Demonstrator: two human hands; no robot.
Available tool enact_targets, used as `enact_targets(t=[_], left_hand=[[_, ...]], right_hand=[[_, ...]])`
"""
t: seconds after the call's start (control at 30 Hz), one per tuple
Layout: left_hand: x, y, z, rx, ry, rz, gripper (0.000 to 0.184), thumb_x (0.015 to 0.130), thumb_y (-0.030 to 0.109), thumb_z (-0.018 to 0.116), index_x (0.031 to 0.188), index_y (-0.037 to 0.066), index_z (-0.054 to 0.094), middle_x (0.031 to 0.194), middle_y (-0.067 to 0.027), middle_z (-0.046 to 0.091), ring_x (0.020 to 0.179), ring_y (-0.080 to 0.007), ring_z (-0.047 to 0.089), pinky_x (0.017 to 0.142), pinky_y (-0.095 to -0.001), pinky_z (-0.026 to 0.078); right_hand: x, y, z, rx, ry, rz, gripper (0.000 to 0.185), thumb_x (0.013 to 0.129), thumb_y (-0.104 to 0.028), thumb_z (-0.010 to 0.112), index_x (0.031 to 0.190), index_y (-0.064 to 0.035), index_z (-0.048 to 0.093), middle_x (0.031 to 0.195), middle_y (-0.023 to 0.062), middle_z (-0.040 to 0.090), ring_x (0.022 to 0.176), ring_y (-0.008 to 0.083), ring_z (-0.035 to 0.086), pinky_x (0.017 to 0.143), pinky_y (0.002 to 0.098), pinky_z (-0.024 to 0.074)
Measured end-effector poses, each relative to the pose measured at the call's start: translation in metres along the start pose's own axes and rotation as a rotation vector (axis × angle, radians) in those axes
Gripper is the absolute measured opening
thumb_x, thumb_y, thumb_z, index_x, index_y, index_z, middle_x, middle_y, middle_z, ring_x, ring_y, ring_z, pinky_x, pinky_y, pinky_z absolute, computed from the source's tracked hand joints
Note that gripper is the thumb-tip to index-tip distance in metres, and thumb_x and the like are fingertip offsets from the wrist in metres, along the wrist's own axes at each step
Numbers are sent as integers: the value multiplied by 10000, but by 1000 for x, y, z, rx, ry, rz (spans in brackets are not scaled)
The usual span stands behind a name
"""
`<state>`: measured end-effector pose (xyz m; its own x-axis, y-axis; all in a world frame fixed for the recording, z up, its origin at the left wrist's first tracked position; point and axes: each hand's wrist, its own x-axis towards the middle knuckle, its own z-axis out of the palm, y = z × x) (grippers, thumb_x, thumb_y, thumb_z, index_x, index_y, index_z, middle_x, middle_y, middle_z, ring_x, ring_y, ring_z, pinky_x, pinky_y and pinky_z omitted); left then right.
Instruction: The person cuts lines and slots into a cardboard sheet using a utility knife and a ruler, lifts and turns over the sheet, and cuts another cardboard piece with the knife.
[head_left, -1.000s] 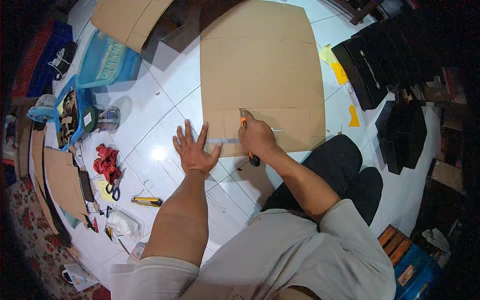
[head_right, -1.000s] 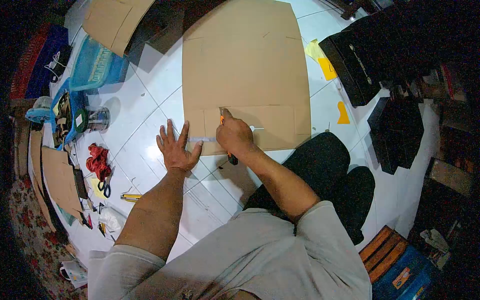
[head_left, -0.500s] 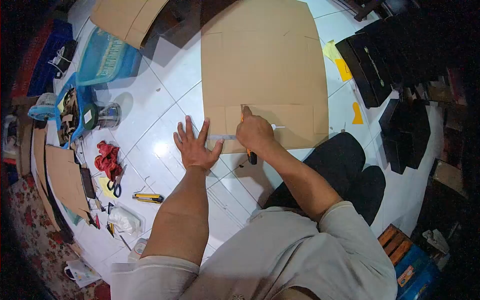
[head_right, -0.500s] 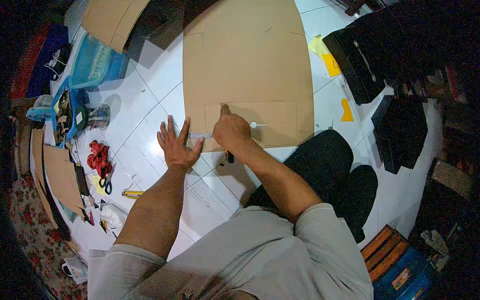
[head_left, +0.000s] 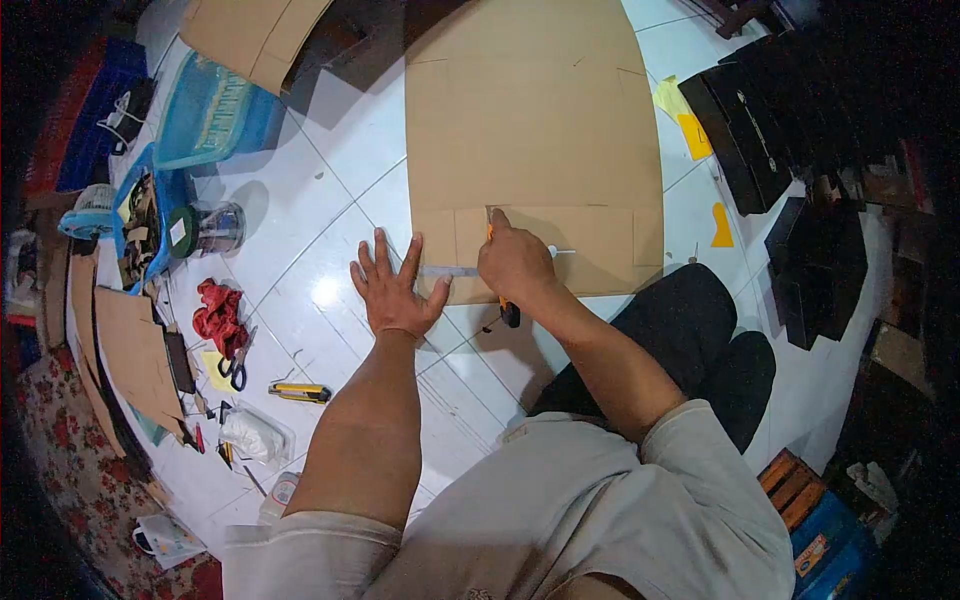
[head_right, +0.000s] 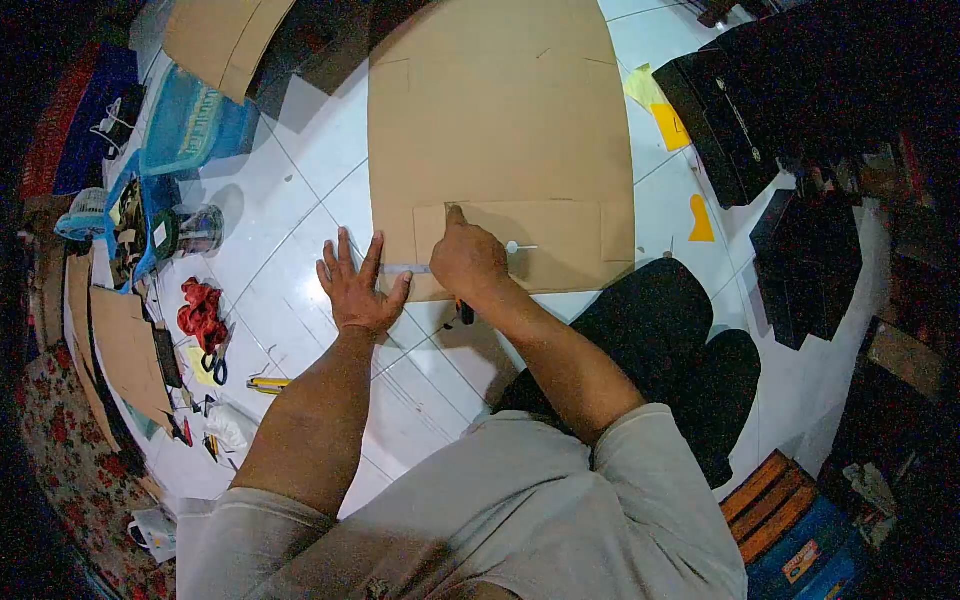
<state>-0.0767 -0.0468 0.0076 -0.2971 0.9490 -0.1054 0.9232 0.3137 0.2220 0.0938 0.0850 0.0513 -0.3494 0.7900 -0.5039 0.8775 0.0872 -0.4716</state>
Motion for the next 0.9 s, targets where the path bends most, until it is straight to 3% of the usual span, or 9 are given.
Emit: enact_targets(t=[0.17,0.23,0.53,0.63,0.8,0.9], left_hand=[[1,1,-1,-5,1,-1,861,843,606,726,1614,355,437,1738,-228,162,1585,-500,120,1248,-687,83],[2,1,-3,48,-70,-39,837,886,714,601,1629,395,387,1763,-163,107,1614,-442,38,1288,-623,13],[2,2,-3,47,-72,-46,847,862,696,635,1619,389,410,1758,-176,115,1609,-448,54,1283,-633,26],[1,2,-3,15,-23,-7,866,850,617,715,1616,328,434,1735,-229,165,1581,-505,121,1254,-679,92],[1,0,-1,13,-12,-8,863,848,613,719,1613,327,440,1736,-227,160,1583,-500,115,1258,-669,87],[0,2,0,28,-21,-15,865,847,613,720,1613,323,441,1737,-224,158,1586,-494,112,1261,-665,80]], right_hand=[[0,-12,-10,-55,-43,31,544,911,-148,578,1401,81,515,980,312,736,960,452,745,874,536,592],[1,-12,-13,-70,-59,28,543,901,-139,576,1397,75,522,995,307,739,979,444,746,880,532,591],[11,-2,-20,-95,-126,-6,599,875,-138,565,1431,79,514,1015,299,745,1005,418,744,894,517,585],[9,3,-22,-105,-116,-19,603,877,-144,565,1451,40,526,1019,280,750,996,408,745,887,525,582],[-9,23,-28,-33,9,65,609,909,-189,587,1500,-56,526,1013,271,750,986,448,728,881,543,569],[-4,35,-30,-44,-20,41,614,926,-213,598,1513,-53,515,1006,269,749,974,446,730,885,539,572]])
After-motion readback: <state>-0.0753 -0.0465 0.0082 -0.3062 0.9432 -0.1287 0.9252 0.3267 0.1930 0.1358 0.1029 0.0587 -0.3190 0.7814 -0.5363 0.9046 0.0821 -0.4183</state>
